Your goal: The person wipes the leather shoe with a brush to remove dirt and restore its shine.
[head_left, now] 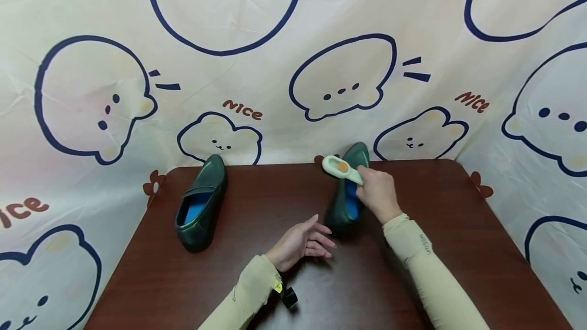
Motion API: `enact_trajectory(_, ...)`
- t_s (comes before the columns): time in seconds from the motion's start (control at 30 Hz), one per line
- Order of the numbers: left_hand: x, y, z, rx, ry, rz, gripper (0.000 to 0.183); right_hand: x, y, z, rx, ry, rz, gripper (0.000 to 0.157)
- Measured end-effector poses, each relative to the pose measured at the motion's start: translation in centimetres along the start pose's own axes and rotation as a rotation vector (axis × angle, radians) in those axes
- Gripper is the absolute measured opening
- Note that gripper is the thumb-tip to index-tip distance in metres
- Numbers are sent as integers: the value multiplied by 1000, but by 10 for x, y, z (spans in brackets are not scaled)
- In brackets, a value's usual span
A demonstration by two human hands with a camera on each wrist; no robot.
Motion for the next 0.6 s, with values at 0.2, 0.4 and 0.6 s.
enact_trajectory(0.2,-13,7,-7,-22,89,96,56,30,-8,-43,50,-76,69,35)
enact_trajectory(0.4,-31,14,-4,-20,143,147,47,51,-16,-67,33,-81,196,33)
enact_trajectory(0.6,-39,15,-2,-15,200,174,42,63,-17,-70,7,-97,279,28)
Point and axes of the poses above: each hand's wrist, its own y-axis towards the middle knuckle, its own x-axis out of the back of the hand, z = x × y, the point moved 2 cm from there along y, towards the middle knuckle, and after that the axes turned 5 degrees about x, right-handed, at the moved point
